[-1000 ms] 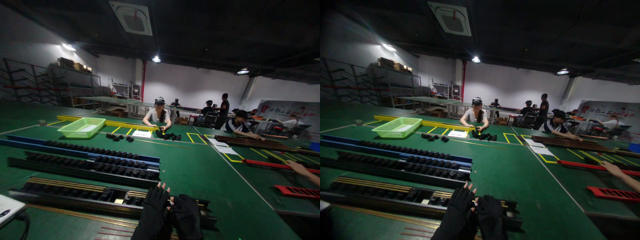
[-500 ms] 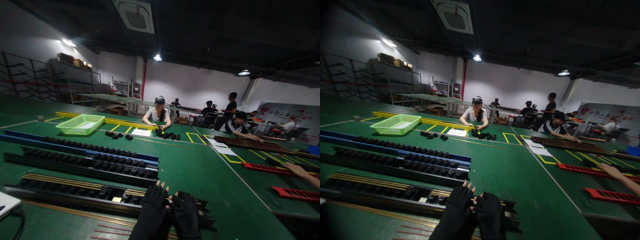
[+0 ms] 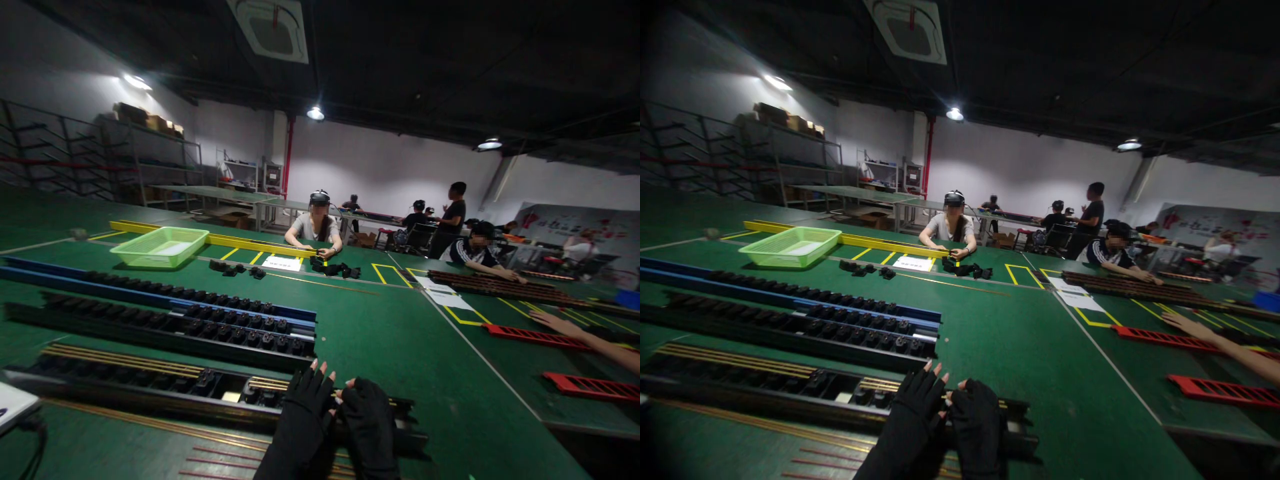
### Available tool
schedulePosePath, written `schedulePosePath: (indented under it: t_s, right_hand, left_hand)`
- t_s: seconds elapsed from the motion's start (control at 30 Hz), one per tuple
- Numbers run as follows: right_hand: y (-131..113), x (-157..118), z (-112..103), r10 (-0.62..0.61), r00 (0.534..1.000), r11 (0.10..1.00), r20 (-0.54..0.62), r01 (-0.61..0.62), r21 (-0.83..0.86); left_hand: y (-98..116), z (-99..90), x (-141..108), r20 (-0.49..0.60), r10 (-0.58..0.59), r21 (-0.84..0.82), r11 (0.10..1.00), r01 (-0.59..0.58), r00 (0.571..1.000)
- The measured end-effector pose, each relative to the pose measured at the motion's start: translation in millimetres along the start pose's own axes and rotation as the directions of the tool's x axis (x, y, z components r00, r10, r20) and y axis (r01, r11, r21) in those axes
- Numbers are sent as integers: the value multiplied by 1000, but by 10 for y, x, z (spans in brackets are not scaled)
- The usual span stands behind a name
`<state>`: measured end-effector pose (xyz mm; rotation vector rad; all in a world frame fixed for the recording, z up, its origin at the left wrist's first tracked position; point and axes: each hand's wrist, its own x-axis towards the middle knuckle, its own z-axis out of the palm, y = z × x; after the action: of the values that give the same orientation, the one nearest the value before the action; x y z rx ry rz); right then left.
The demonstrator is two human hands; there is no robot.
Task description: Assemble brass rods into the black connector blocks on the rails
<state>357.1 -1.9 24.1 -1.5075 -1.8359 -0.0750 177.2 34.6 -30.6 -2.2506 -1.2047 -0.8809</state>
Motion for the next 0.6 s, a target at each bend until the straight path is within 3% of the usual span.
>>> schedulePosePath:
  t_s: [0.4,0.6]
  right_hand:
    - [-108,3,-94,-60,993,998,100,62,-15]
    - [-461,-301,-173,-109,986,993,129,114,-27]
  left_hand:
    - [12,121,-75,-3,-11,-37,999,11,1000]
    - [-94,146,-29,-17,88,-8,996,-88,996]
